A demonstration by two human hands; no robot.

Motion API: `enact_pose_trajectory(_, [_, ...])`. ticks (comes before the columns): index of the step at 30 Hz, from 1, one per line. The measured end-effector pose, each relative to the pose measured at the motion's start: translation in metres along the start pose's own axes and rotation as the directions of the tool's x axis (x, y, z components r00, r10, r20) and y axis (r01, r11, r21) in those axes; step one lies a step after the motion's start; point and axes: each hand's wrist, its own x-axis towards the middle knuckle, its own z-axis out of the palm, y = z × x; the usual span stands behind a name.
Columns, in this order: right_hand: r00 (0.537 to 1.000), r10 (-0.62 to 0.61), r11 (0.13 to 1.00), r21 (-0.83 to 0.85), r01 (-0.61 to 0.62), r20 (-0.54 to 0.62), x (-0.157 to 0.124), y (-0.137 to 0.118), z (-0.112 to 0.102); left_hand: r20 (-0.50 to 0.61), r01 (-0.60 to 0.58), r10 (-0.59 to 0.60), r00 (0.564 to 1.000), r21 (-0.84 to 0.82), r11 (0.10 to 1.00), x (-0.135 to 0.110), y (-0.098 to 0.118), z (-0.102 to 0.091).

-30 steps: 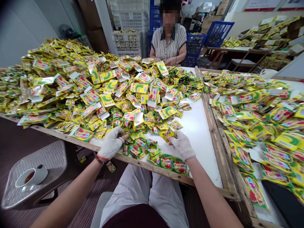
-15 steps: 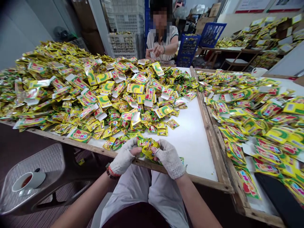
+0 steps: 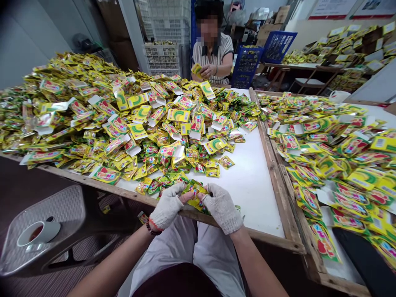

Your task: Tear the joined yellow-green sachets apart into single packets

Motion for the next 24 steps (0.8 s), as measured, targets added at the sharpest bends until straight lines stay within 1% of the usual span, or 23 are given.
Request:
enact_pose_trajectory(2, [0.997,0.025,0.997,0.075,-0.02,-0.069,-0.001,0.002,0.005,-0.01,-0.03,0.03,0.999,0.055,0.998,0.002,-0.002,0.0])
enact_pose_trajectory(4, [0.992,0.021,0.981,0.193,0.003,-0.122,0.0,0.003,0.01,-0.017,-0.048,0.049,0.999,0.089,0.995,0.002,-0.005,0.0])
enact_pose_trajectory(6, [0.992,0.012,0.963,0.268,0.023,-0.129,0.001,0.005,0.015,-0.02,-0.09,0.093,0.995,0.123,0.988,0.003,-0.006,0.001])
enact_pose_trajectory(7, [0.994,0.016,0.958,0.286,0.017,-0.112,0.002,0.006,0.017,-0.01,-0.118,0.121,0.993,0.164,0.979,0.003,-0.005,0.001])
enact_pose_trajectory(9, [0.995,0.039,0.952,0.307,-0.008,-0.096,0.006,0.009,0.019,0.041,-0.18,0.176,0.984,0.323,0.929,0.008,0.002,-0.003])
enact_pose_trajectory(10, [0.993,0.052,0.948,0.318,-0.016,-0.107,0.008,0.012,0.019,0.064,-0.221,0.215,0.974,0.438,0.871,0.013,0.008,-0.009])
enact_pose_trajectory(11, [0.991,0.059,0.946,0.322,-0.017,-0.12,0.01,0.014,0.019,0.078,-0.266,0.27,0.96,0.563,0.782,0.02,0.015,-0.018])
enact_pose_trajectory(12, [0.989,0.06,0.949,0.314,-0.016,-0.132,0.012,0.018,0.018,0.082,-0.3,0.339,0.937,0.686,0.663,0.031,0.023,-0.028])
enact_pose_trajectory(13, [0.987,0.067,0.955,0.295,-0.02,-0.149,0.014,0.021,0.018,0.09,-0.328,0.428,0.899,0.787,0.523,0.043,0.03,-0.041])
enact_pose_trajectory(14, [0.983,0.08,0.961,0.273,-0.033,-0.164,0.016,0.024,0.018,0.097,-0.319,0.488,0.867,0.861,0.395,0.058,0.037,-0.054])
enact_pose_trajectory(15, [0.982,0.096,0.964,0.26,-0.05,-0.164,0.017,0.028,0.019,0.12,-0.29,0.493,0.862,0.913,0.285,0.072,0.043,-0.068])
enact_pose_trajectory(16, [0.982,0.111,0.962,0.264,-0.067,-0.154,0.017,0.03,0.021,0.146,-0.261,0.469,0.871,0.946,0.191,0.087,0.047,-0.08])
enact_pose_trajectory(17, [0.983,0.123,0.956,0.281,-0.08,-0.139,0.018,0.032,0.022,0.163,-0.233,0.419,0.893,0.965,0.122,0.1,0.051,-0.091])
enact_pose_trajectory(18, [0.983,0.131,0.949,0.303,-0.087,-0.128,0.018,0.034,0.024,0.185,-0.228,0.359,0.915,0.97,0.08,0.11,0.053,-0.1])
enact_pose_trajectory(20, [0.982,0.138,0.937,0.337,-0.087,-0.131,0.018,0.034,0.026,0.201,-0.224,0.294,0.935,0.973,0.047,0.122,0.057,-0.109])
enact_pose_trajectory(21, [0.98,0.143,0.932,0.353,-0.087,-0.137,0.017,0.033,0.026,0.196,-0.222,0.309,0.931,0.974,0.051,0.124,0.059,-0.11])
enact_pose_trajectory(22, [0.979,0.15,0.924,0.371,-0.088,-0.141,0.017,0.032,0.026,0.182,-0.22,0.358,0.916,0.973,0.068,0.122,0.06,-0.109])
enact_pose_trajectory(24, [0.978,0.157,0.907,0.411,-0.089,-0.135,0.018,0.029,0.026,0.145,-0.242,0.495,0.856,0.96,0.139,0.116,0.063,-0.104])
